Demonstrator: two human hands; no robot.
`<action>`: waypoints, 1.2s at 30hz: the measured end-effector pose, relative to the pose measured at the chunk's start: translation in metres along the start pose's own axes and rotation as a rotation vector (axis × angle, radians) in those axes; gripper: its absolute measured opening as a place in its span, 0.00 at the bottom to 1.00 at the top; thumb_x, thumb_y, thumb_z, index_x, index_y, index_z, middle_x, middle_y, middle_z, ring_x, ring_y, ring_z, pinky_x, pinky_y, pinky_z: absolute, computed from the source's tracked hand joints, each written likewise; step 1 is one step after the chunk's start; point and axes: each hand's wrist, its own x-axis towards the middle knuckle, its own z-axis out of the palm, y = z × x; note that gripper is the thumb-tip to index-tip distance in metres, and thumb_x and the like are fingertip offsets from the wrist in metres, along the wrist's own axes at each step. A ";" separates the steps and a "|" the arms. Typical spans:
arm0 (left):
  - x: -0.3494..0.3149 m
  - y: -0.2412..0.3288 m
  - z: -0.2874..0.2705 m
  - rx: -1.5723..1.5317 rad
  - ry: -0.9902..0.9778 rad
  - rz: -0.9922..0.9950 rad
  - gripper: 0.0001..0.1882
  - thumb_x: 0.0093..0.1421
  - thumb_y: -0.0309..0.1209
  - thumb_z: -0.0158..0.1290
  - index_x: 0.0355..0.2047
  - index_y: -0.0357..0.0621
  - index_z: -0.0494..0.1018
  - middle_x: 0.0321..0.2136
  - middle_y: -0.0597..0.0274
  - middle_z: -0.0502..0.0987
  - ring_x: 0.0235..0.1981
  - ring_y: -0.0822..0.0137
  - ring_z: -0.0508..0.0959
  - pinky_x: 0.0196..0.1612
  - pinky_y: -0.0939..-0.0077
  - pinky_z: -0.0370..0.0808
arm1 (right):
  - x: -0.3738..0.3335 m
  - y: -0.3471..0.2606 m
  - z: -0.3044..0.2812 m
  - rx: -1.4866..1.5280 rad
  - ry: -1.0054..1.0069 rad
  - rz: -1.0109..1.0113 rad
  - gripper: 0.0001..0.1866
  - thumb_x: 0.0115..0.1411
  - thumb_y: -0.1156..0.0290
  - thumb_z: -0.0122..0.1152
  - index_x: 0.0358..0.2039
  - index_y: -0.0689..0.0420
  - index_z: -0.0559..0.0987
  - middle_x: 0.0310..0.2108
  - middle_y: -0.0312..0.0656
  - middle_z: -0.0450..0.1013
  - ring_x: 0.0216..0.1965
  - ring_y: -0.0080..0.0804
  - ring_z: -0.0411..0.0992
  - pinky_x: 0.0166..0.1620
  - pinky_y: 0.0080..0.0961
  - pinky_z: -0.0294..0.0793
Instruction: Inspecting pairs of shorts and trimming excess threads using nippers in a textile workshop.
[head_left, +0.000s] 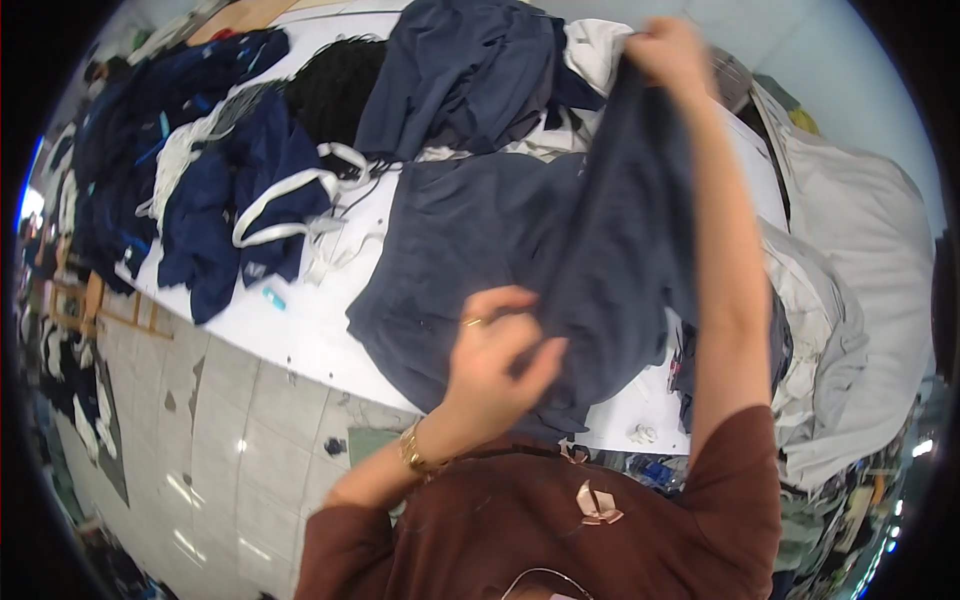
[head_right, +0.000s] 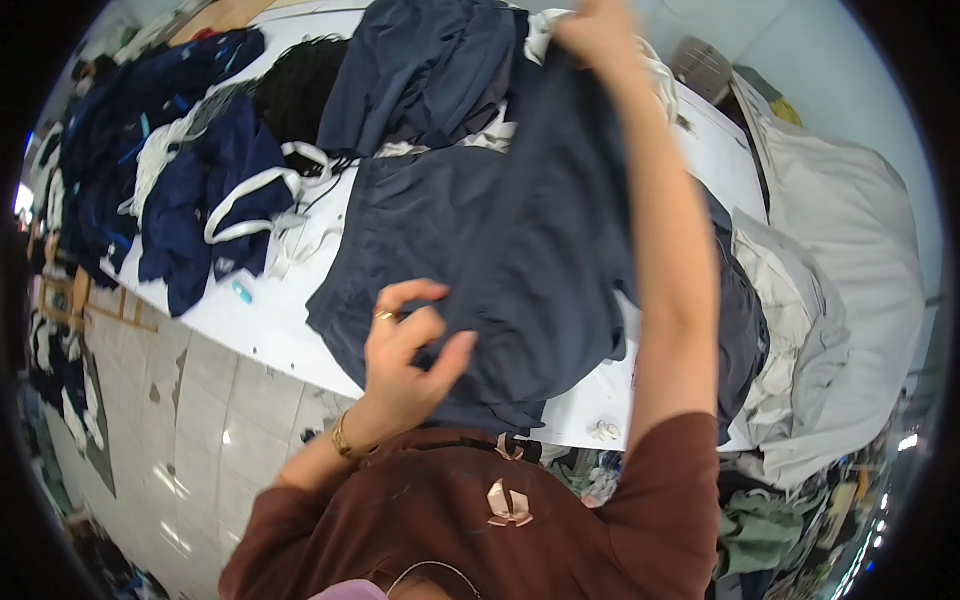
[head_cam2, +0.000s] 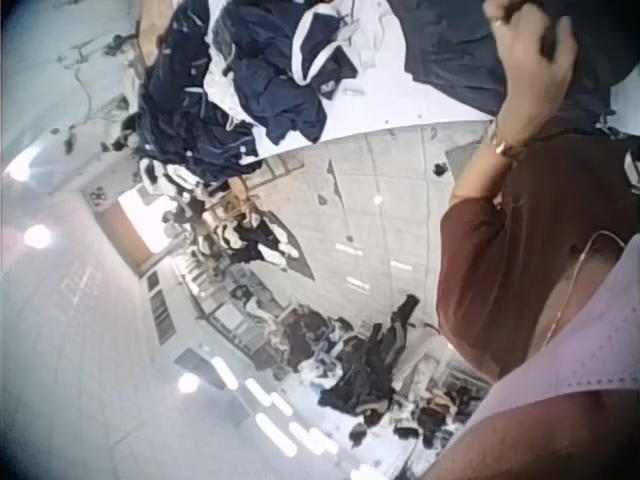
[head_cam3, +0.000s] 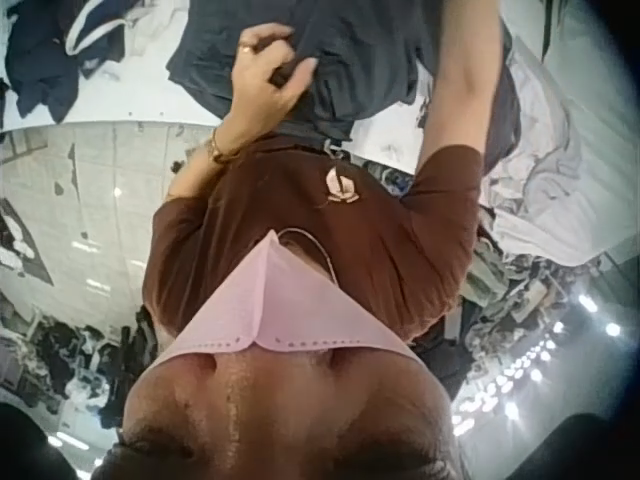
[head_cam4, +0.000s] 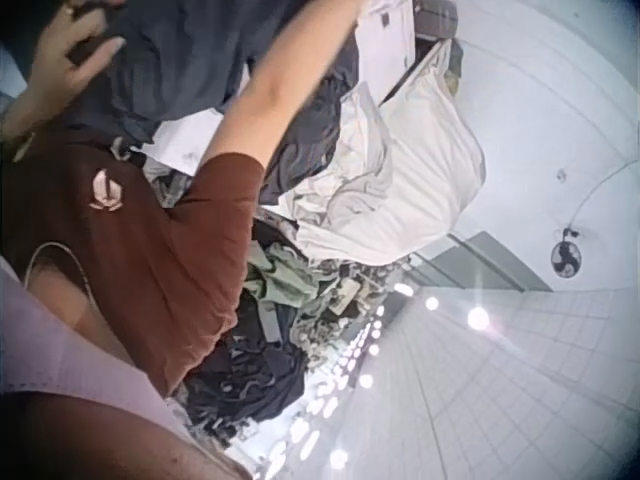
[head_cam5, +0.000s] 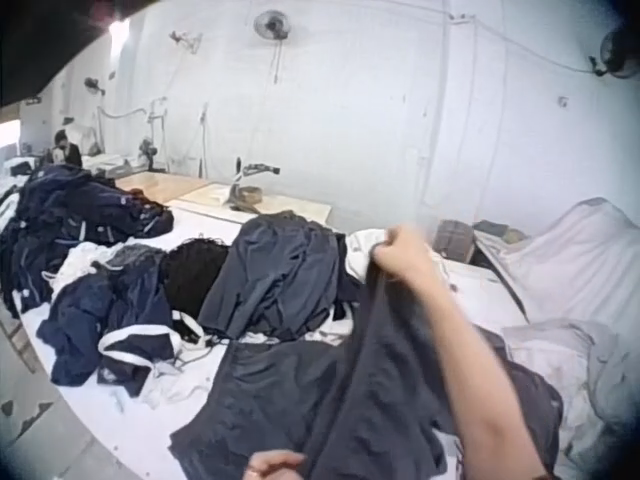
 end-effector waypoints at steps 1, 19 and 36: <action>-0.013 -0.016 -0.007 0.066 0.014 -0.112 0.12 0.45 0.21 0.60 0.19 0.42 0.65 0.37 0.56 0.71 0.33 0.64 0.71 0.30 0.76 0.66 | -0.007 -0.021 0.037 0.063 -0.145 0.016 0.12 0.41 0.64 0.58 0.21 0.61 0.78 0.14 0.44 0.71 0.19 0.35 0.74 0.27 0.29 0.74; -0.069 -0.145 -0.068 0.820 0.028 -0.397 0.24 0.55 0.32 0.57 0.50 0.38 0.65 0.54 0.45 0.59 0.61 0.47 0.52 0.57 0.54 0.57 | -0.246 0.058 0.140 0.424 -0.067 0.190 0.18 0.50 0.62 0.66 0.39 0.58 0.78 0.38 0.46 0.75 0.40 0.38 0.74 0.43 0.28 0.73; -0.108 -0.165 -0.028 1.092 -0.574 -0.256 0.35 0.56 0.53 0.49 0.61 0.51 0.58 0.61 0.47 0.54 0.64 0.40 0.44 0.62 0.41 0.42 | -0.447 0.075 0.047 0.664 0.085 0.832 0.12 0.56 0.69 0.59 0.32 0.59 0.66 0.12 0.40 0.65 0.13 0.33 0.64 0.20 0.30 0.59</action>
